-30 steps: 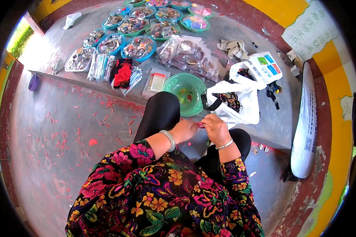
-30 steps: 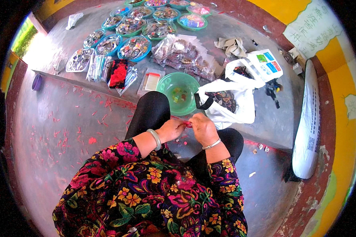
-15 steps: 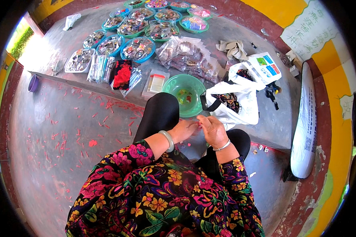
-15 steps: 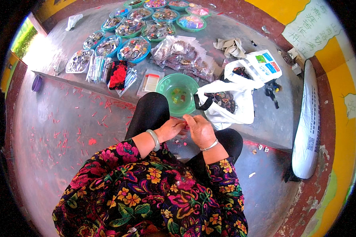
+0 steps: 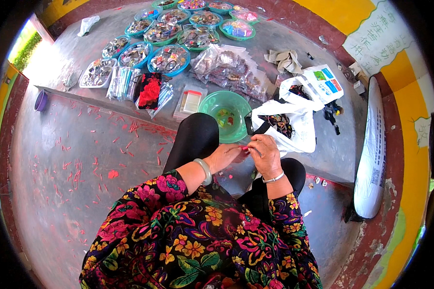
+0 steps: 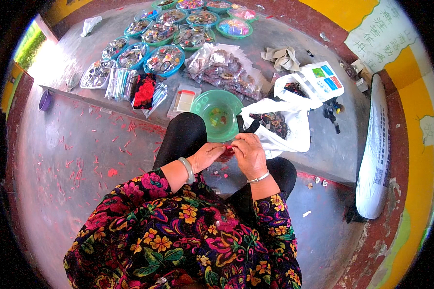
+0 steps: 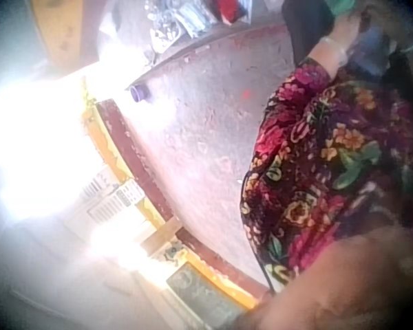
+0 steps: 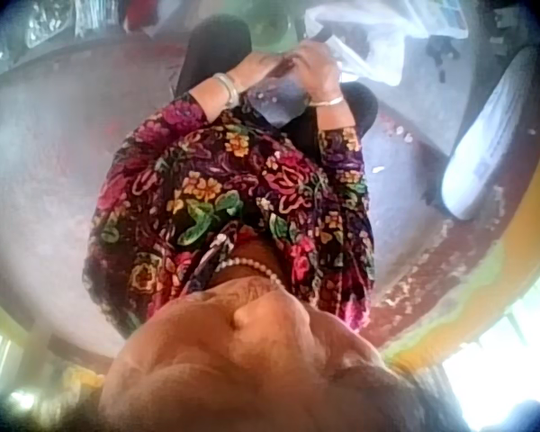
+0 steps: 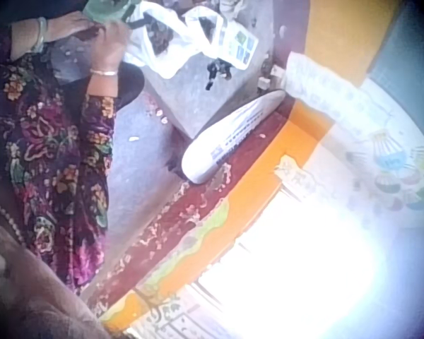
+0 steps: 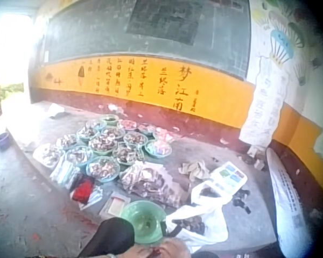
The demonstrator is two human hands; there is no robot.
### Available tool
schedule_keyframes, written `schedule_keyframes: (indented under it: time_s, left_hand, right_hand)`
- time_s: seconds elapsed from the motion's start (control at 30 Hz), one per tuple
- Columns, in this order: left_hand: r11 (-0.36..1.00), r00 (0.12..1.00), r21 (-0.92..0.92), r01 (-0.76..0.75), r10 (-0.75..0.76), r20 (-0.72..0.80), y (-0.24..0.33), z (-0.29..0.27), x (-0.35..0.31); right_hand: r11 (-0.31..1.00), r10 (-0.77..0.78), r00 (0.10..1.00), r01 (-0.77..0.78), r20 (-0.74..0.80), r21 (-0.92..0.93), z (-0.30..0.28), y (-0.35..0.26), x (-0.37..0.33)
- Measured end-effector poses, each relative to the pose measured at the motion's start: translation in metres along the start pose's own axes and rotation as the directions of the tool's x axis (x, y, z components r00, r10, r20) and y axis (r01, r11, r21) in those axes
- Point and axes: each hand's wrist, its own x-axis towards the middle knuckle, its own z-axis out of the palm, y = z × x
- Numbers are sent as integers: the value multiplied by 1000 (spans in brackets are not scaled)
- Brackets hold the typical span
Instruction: The person sits on the floor and packs small, colorful craft items into clear plastic bags. They pick up items from a green bowl and a white sack, place them into bags, and seal them. The workspace is cluttered with pre-packaged items and loose materials.
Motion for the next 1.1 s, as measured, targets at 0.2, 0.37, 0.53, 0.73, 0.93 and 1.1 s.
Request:
schedule_keyframes:
  time_s: [0.2, 0.37, 0.53, 0.73, 0.93, 1.1]
  left_hand:
    - [999, 999, -9, 32, -32, -3, 4, 3, -3]
    - [999, 999, -31, 23, -22, 30, 2, 2, -3]
    - [989, 998, -134, 56, -56, 9, 9, 1, -5]
    - [978, 996, -207, 19, -36, -80, 14, 3, -8]
    - [975, 998, -222, 32, -42, -41, 17, 5, -10]
    - [983, 1000, -181, 15, -16, -8, 11, 2, -9]
  right_hand:
    - [998, -51, 998, 51, 28, 20, 0, 0, 1]
    - [995, -90, 988, 85, 124, 42, 7, 7, -3]
    - [983, 60, 983, -88, 176, 159, 8, 8, -6]
    - [966, 192, 977, -205, 96, 160, 0, 3, -1]
    - [988, 109, 987, -121, 118, 92, 2, 4, -2]
    - [997, 42, 991, -50, 130, 63, 2, 4, -1]
